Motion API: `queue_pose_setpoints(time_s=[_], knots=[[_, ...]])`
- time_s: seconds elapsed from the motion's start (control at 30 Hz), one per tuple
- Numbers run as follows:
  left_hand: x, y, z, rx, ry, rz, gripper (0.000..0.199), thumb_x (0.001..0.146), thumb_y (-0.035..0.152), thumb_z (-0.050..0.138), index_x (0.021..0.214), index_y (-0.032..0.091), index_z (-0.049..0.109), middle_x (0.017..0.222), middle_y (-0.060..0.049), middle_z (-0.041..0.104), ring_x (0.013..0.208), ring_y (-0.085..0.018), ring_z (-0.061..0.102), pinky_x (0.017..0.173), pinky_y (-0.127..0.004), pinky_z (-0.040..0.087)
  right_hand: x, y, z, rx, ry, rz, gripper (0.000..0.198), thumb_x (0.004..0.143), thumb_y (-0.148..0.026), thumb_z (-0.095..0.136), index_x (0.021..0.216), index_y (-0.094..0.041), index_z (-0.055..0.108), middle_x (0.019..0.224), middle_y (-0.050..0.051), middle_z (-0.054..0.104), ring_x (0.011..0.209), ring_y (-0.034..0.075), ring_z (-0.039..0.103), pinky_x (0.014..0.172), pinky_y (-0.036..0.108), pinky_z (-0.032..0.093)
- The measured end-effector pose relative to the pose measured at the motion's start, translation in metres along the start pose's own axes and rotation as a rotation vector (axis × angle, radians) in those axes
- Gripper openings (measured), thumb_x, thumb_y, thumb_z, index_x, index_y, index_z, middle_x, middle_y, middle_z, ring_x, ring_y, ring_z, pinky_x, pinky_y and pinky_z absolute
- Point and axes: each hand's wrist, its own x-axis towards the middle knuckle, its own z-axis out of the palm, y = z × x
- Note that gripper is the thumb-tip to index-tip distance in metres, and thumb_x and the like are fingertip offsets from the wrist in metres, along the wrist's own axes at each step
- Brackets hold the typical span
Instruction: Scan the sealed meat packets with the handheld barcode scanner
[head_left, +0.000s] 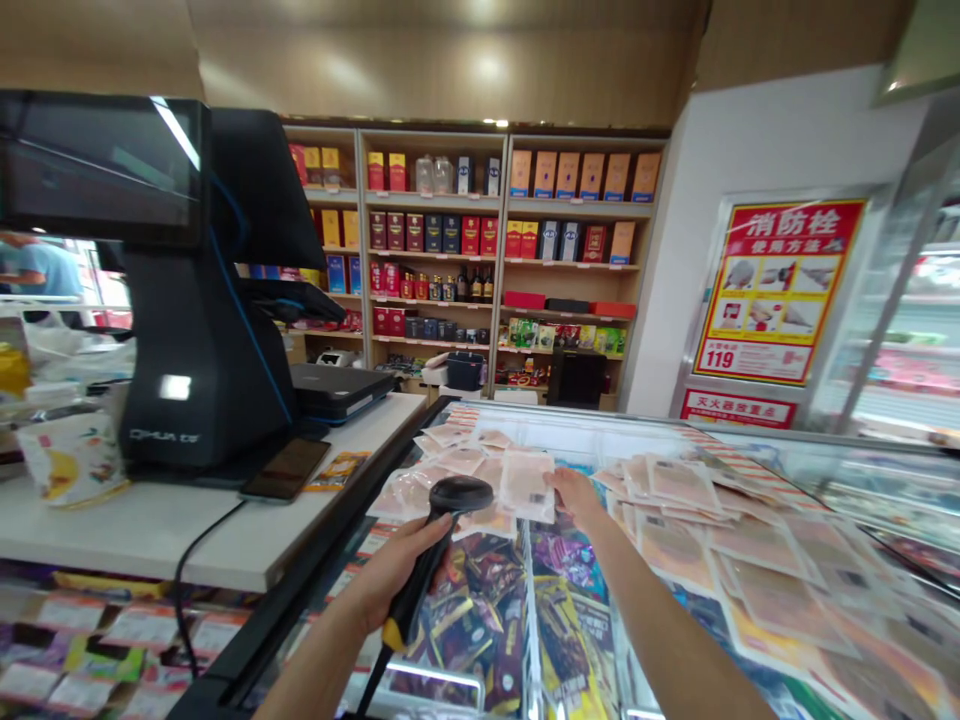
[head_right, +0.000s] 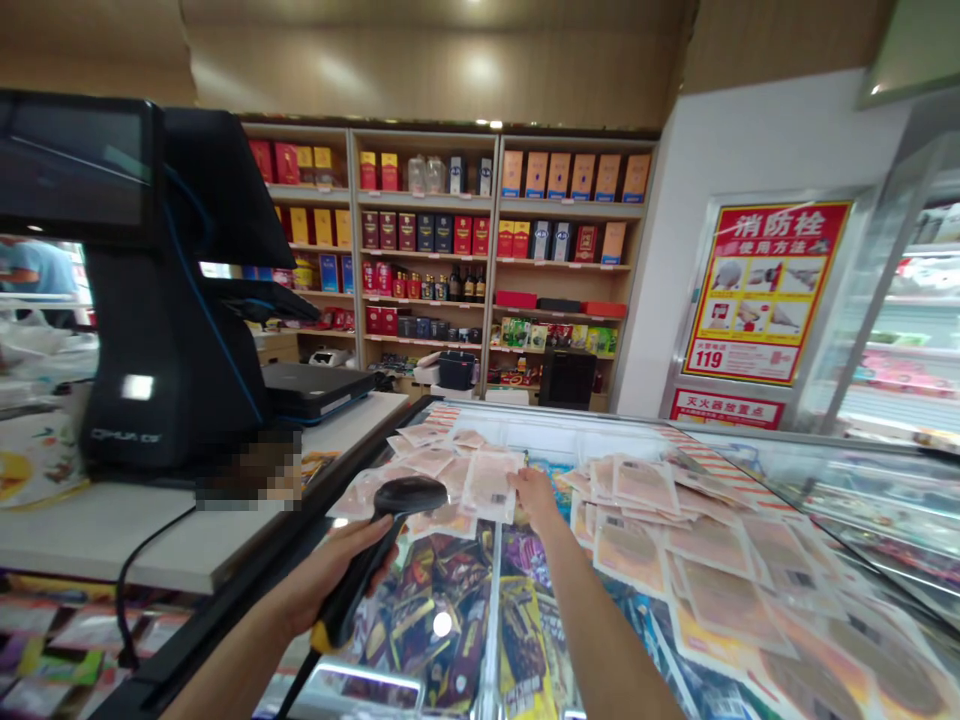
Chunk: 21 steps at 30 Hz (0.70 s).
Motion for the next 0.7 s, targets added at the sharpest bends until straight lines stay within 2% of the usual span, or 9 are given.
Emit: queue_pose_setpoints(time_s=[0.2,0.3,0.53,0.63,0.7], knots=[[0.004,0.004,0.022,-0.04,-0.121,0.029,0.028,0.065,0.043,0.051,0.064,0.015,0.046,0.05,0.003,0.048,0.039,-0.007,0.042,0.038,-0.019,0.031,0.001,-0.013,-0.011,0.362,-0.004,0.111,0.023,0.052,-0.039,0.052,0.059,-0.019,0.043,0.04,-0.008,0.041,0.04,0.008,0.042,0.044,0.021,0.037],[0.005,0.004,0.027,-0.035,-0.144,0.048,0.028,0.066,0.043,0.051,0.065,0.015,0.045,0.051,0.003,0.048,0.039,-0.006,0.042,0.038,-0.019,0.03,0.003,-0.01,-0.016,0.447,-0.016,0.142,0.024,0.051,-0.037,0.054,0.063,-0.019,0.045,0.043,-0.007,0.045,0.044,0.009,0.047,0.046,0.022,0.038],[0.008,0.004,0.032,0.006,-0.137,0.042,0.029,0.066,0.044,0.05,0.066,0.016,0.046,0.051,0.003,0.048,0.04,-0.007,0.042,0.038,-0.018,0.03,0.003,-0.006,-0.035,0.464,0.017,0.137,0.021,0.052,-0.035,0.055,0.062,-0.019,0.046,0.046,-0.005,0.052,0.046,0.012,0.051,0.043,0.022,0.038],[0.01,0.003,0.034,0.043,-0.134,0.053,0.031,0.066,0.045,0.049,0.063,0.015,0.046,0.049,0.003,0.048,0.039,-0.007,0.042,0.038,-0.018,0.03,0.006,-0.003,-0.054,0.344,0.085,0.078,0.019,0.054,-0.037,0.053,0.059,-0.019,0.047,0.042,-0.006,0.048,0.041,0.011,0.048,0.042,0.022,0.036],[0.011,0.002,0.035,0.054,-0.134,0.046,0.032,0.067,0.046,0.049,0.062,0.015,0.047,0.049,0.003,0.049,0.039,-0.006,0.042,0.038,-0.018,0.031,0.007,0.002,-0.069,0.2,0.188,0.001,0.021,0.055,-0.039,0.05,0.056,-0.018,0.048,0.039,-0.006,0.046,0.039,0.011,0.046,0.04,0.022,0.035]])
